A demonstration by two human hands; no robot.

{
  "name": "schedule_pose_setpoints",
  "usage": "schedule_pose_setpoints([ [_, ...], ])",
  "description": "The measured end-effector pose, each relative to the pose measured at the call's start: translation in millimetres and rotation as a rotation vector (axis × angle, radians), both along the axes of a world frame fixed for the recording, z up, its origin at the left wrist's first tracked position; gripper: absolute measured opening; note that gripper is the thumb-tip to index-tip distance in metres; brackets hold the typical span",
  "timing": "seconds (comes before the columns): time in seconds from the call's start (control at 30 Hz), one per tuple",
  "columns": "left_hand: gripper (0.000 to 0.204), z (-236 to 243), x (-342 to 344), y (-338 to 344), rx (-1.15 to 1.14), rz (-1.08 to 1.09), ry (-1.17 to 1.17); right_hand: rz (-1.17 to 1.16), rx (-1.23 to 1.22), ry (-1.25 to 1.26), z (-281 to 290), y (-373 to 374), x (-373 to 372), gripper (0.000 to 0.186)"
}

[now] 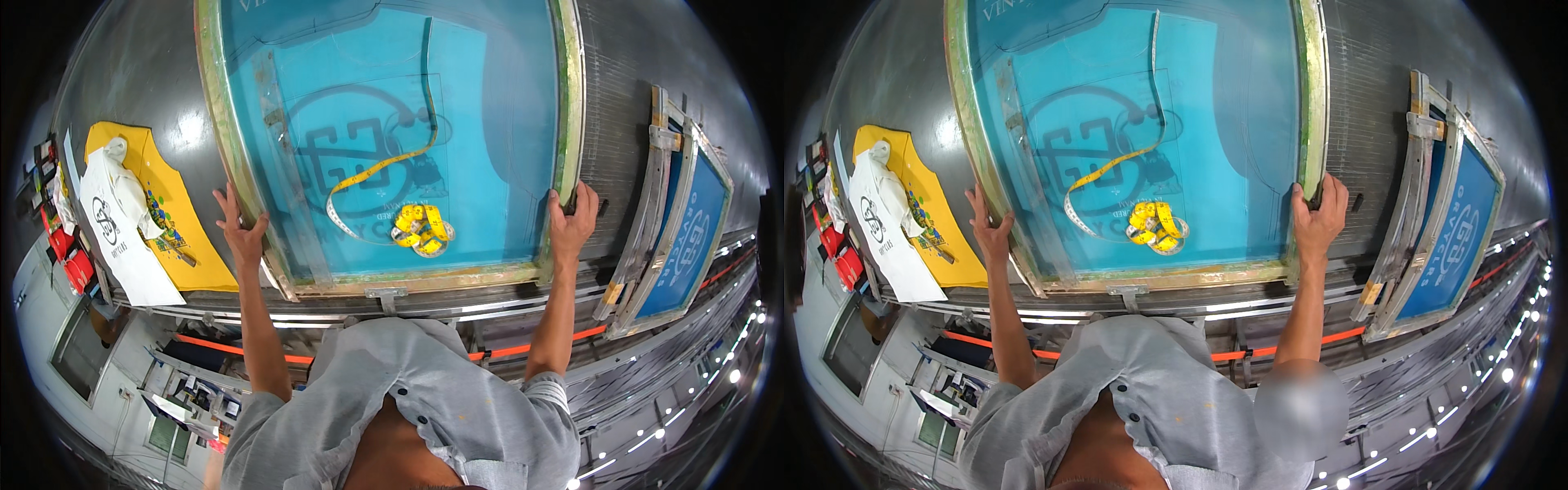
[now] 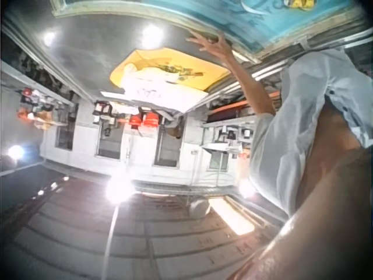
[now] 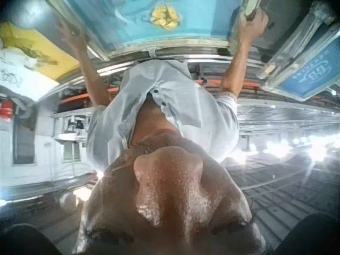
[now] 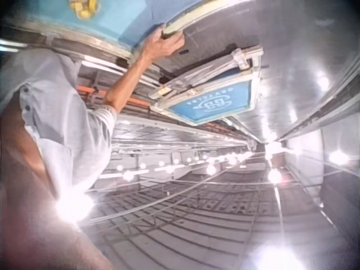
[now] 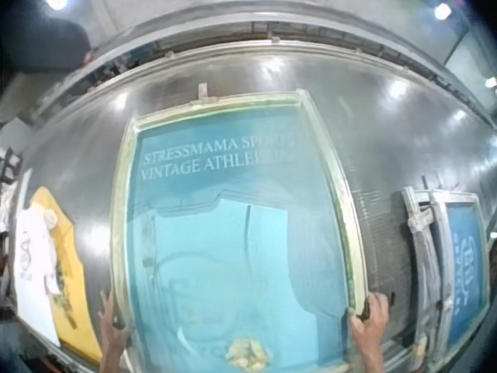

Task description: The person aligns a white t-shirt on a workbench, then places a screen printing frame over it. They use a ruler and a black marker to trace the design onto the screen mesh. The person then removes the frame and sets it aside.

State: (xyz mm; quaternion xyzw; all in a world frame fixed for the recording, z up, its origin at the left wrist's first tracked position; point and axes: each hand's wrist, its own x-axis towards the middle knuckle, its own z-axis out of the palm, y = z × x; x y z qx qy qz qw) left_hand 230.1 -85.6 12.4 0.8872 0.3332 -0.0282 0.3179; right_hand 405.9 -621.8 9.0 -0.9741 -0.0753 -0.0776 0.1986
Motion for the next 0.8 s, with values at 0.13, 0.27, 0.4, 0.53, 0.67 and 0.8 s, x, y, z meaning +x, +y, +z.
schedule_pose_setpoints([
  [0.13, 0.095, -2, -3, 4, 0.016, 0.009, 0.01, 0.011, 0.011, 0.02, -3, -1, 2, 0.046],
  [0.27, 0.098, -4, -10, 7, 0.022, 0.012, -0.013, -0.002, 0.045, 0.047, 2, -1, -3, 0.047],
  [0.4, 0.098, -9, -7, 11, 0.039, 0.001, 0.013, -0.047, 0.1, 0.072, 3, 0, -5, 0.045],
  [0.53, 0.096, -7, -5, 6, 0.046, 0.027, 0.04, -0.042, 0.093, 0.091, 4, 3, -1, 0.047],
  [0.67, 0.094, -7, -4, 5, 0.029, 0.048, 0.037, -0.017, 0.12, 0.099, 0, 0, 2, 0.047],
  [0.8, 0.095, -4, -1, 4, 0.027, 0.066, 0.048, -0.021, 0.111, 0.12, 1, -1, 2, 0.047],
])
